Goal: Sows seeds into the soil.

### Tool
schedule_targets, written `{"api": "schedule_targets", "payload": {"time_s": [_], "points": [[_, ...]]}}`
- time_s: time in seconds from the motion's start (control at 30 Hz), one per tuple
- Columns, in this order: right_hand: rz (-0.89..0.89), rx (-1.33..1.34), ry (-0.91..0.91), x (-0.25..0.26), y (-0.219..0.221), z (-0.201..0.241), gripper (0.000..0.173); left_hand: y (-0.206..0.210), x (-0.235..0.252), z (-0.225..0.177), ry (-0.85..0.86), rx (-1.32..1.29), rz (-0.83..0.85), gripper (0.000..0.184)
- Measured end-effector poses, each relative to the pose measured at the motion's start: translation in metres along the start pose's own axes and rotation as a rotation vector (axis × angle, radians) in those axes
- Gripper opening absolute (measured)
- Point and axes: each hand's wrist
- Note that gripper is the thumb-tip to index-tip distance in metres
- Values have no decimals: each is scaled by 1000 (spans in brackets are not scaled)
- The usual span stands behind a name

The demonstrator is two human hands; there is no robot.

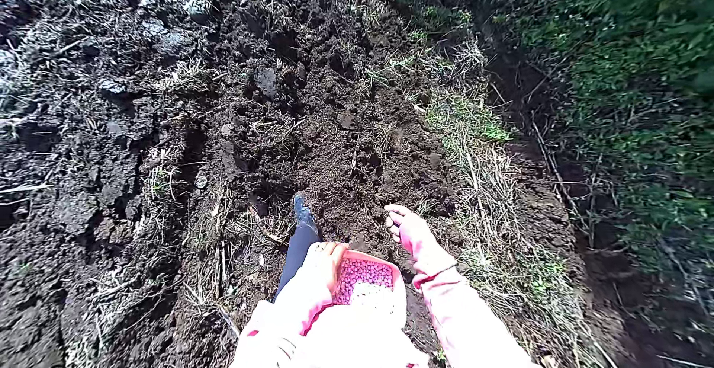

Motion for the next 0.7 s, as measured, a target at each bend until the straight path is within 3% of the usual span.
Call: {"api": "schedule_targets", "payload": {"time_s": [0.17,0.33,0.53,0.7], "points": [[87,-13,-151,41,50,100,30,-32,34,27,-62,-37,35,41],[69,34,-73,100,86,146,29,-92,88,66,-142,-67,54,42],[37,-65,75,156,112,179,25,-162,138,99,-152,-90,96,42],[-38,-63,141,174,103,172,26,-199,148,115,-216,-87,58,43]]}}
Point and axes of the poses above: each hand's wrist, its own x-axis towards the middle knuckle, its own y-axis out of the palm, z = x × y, and after that the axes turned 2 degrees about x, right-handed
